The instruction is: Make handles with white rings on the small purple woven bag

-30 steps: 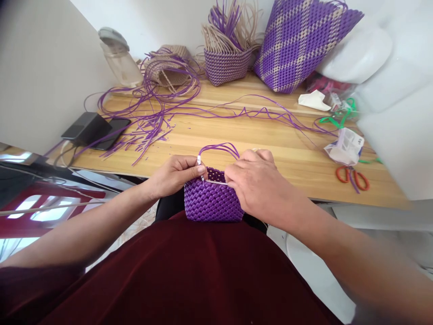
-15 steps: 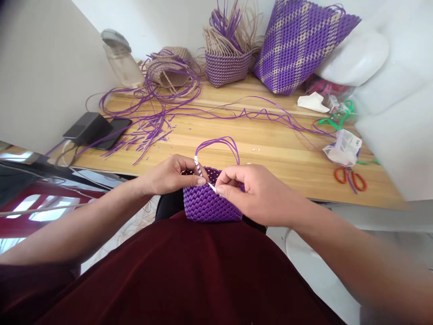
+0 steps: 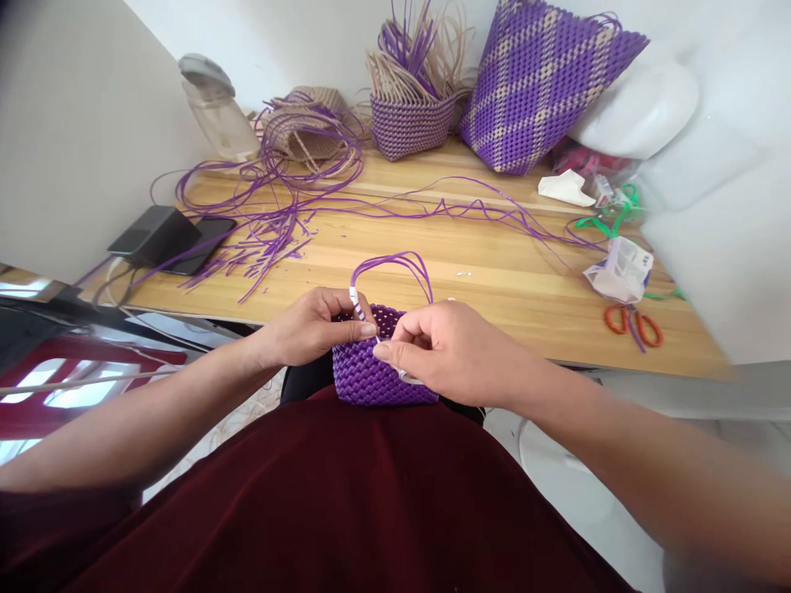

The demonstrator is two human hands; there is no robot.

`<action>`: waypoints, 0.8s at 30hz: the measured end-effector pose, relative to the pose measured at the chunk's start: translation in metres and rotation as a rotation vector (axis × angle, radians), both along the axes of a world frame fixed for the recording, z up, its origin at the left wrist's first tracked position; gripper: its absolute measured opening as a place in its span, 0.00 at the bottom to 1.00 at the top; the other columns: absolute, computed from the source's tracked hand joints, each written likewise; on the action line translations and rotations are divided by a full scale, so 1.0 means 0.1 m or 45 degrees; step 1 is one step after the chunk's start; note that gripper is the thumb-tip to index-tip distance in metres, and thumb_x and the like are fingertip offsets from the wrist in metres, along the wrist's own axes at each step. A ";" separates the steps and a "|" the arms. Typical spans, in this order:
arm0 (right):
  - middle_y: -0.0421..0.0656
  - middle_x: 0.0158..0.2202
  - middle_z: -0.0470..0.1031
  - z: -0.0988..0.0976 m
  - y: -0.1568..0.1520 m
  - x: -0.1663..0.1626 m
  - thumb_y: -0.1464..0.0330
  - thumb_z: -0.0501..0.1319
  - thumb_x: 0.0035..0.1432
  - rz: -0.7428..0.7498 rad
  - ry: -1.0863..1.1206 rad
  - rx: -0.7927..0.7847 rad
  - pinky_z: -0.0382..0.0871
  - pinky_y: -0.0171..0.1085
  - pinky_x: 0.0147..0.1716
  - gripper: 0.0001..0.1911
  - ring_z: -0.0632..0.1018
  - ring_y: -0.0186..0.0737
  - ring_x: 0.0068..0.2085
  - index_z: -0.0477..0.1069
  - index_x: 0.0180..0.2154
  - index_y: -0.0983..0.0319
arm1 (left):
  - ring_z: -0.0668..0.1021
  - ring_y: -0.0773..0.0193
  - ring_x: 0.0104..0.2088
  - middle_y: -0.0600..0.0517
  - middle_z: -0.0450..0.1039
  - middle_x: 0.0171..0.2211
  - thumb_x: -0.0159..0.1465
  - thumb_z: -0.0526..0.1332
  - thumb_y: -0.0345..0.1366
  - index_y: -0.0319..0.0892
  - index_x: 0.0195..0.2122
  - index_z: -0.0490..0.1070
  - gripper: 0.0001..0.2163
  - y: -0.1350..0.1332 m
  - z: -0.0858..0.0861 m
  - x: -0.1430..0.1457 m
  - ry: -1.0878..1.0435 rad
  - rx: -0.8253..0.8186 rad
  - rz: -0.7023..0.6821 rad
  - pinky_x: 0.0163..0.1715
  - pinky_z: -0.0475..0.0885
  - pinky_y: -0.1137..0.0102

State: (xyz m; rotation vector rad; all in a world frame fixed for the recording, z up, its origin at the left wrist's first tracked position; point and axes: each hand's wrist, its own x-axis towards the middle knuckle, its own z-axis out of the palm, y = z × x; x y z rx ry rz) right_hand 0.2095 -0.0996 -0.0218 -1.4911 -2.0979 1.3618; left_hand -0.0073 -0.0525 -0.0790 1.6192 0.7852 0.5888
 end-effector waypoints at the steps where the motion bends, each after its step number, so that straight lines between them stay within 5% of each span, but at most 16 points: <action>1: 0.36 0.21 0.69 -0.01 -0.01 -0.01 0.58 0.60 0.60 0.000 -0.036 0.050 0.56 0.32 0.21 0.15 0.66 0.31 0.22 0.71 0.26 0.61 | 0.72 0.67 0.29 0.53 0.72 0.27 0.61 0.64 0.42 0.38 0.32 0.73 0.11 -0.01 0.00 0.01 -0.004 0.001 -0.005 0.32 0.66 0.71; 8: 0.34 0.18 0.62 -0.05 -0.07 -0.14 0.68 0.59 0.55 -0.014 -0.028 0.072 0.52 0.30 0.19 0.11 0.61 0.28 0.20 0.64 0.22 0.61 | 0.67 0.69 0.26 0.56 0.66 0.24 0.60 0.63 0.42 0.39 0.29 0.70 0.11 -0.09 0.03 0.08 0.043 0.009 0.103 0.28 0.62 0.72; 15: 0.34 0.19 0.64 0.11 -0.32 -0.41 0.67 0.62 0.57 0.196 0.492 -0.239 0.53 0.29 0.19 0.13 0.61 0.27 0.21 0.65 0.22 0.62 | 0.68 0.68 0.27 0.55 0.68 0.25 0.59 0.63 0.44 0.38 0.29 0.70 0.13 -0.04 -0.14 0.10 0.060 0.038 0.309 0.29 0.64 0.72; 19: 0.36 0.21 0.67 0.10 -0.04 -0.24 0.61 0.64 0.60 -0.218 0.727 0.081 0.58 0.29 0.21 0.13 0.65 0.28 0.22 0.69 0.27 0.62 | 0.71 0.66 0.29 0.53 0.71 0.27 0.61 0.64 0.44 0.39 0.31 0.72 0.12 -0.02 -0.07 0.05 -0.074 0.146 0.283 0.32 0.67 0.72; 24: 0.36 0.19 0.70 -0.08 0.32 0.13 0.55 0.66 0.58 -0.577 0.912 0.170 0.61 0.30 0.20 0.17 0.68 0.28 0.19 0.73 0.30 0.62 | 0.72 0.66 0.30 0.52 0.73 0.28 0.63 0.63 0.41 0.40 0.32 0.74 0.09 0.19 0.17 -0.02 -0.156 0.396 0.337 0.34 0.68 0.72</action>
